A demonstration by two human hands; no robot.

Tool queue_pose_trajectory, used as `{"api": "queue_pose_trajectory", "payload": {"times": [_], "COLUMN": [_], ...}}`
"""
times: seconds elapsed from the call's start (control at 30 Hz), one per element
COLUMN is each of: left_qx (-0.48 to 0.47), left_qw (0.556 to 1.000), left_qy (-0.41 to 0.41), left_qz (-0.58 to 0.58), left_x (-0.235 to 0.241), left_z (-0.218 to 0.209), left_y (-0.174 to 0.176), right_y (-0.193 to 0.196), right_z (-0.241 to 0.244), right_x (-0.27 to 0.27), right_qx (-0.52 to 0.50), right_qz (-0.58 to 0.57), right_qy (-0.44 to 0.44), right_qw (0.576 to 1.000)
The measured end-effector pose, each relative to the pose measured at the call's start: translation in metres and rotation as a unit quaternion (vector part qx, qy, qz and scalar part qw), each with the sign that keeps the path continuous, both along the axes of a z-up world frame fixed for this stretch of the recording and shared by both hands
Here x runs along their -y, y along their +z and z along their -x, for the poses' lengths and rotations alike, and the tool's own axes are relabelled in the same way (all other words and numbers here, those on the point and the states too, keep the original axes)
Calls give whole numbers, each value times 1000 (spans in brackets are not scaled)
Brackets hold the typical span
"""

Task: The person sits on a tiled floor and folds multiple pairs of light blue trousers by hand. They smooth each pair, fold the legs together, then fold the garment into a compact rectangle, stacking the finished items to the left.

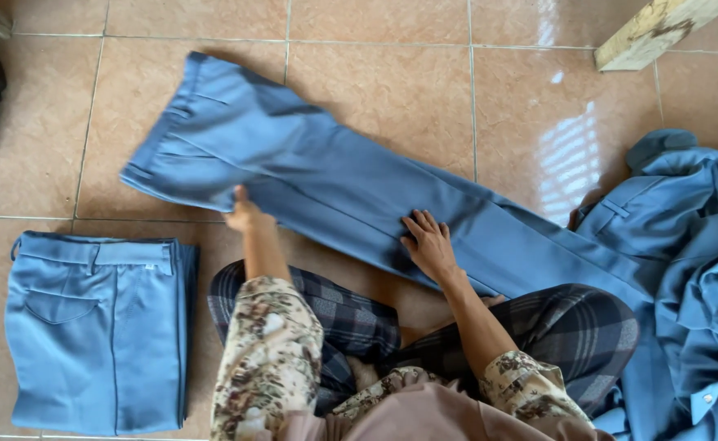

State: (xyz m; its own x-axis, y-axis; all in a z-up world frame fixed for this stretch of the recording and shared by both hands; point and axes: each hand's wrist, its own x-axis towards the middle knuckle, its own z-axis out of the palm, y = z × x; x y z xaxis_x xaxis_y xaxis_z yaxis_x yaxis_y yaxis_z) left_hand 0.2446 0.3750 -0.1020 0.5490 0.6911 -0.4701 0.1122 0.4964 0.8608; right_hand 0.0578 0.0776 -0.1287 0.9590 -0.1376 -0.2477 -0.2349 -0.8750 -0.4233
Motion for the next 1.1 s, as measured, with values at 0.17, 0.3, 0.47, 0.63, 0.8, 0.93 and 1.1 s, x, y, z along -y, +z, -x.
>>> {"api": "queue_pose_trajectory", "payload": {"times": [0.17,0.3,0.47,0.63,0.8,0.93,1.1], "left_qx": [-28,-115,-215,-156,-33,52,140], "left_qw": [981,992,971,985,991,941,790], "left_qy": [126,-43,-47,-57,-81,-150,-316], "left_qz": [142,-25,97,38,-104,-299,-506], "left_x": [-87,-27,7,80,72,89,115], "left_z": [-11,40,41,128,134,126,103], "left_y": [-29,28,-126,-21,-83,-21,2], "right_y": [5,-4,-27,-78,-61,-83,-16], "right_z": [-8,-16,-23,-33,-24,-24,-20], "right_x": [-2,-1,18,59,117,121,81], "right_qx": [13,26,76,304,155,8,41], "right_qz": [31,35,51,115,143,133,140], "right_qy": [27,28,43,-20,-226,-271,-195], "right_qw": [999,999,995,945,951,953,970]}}
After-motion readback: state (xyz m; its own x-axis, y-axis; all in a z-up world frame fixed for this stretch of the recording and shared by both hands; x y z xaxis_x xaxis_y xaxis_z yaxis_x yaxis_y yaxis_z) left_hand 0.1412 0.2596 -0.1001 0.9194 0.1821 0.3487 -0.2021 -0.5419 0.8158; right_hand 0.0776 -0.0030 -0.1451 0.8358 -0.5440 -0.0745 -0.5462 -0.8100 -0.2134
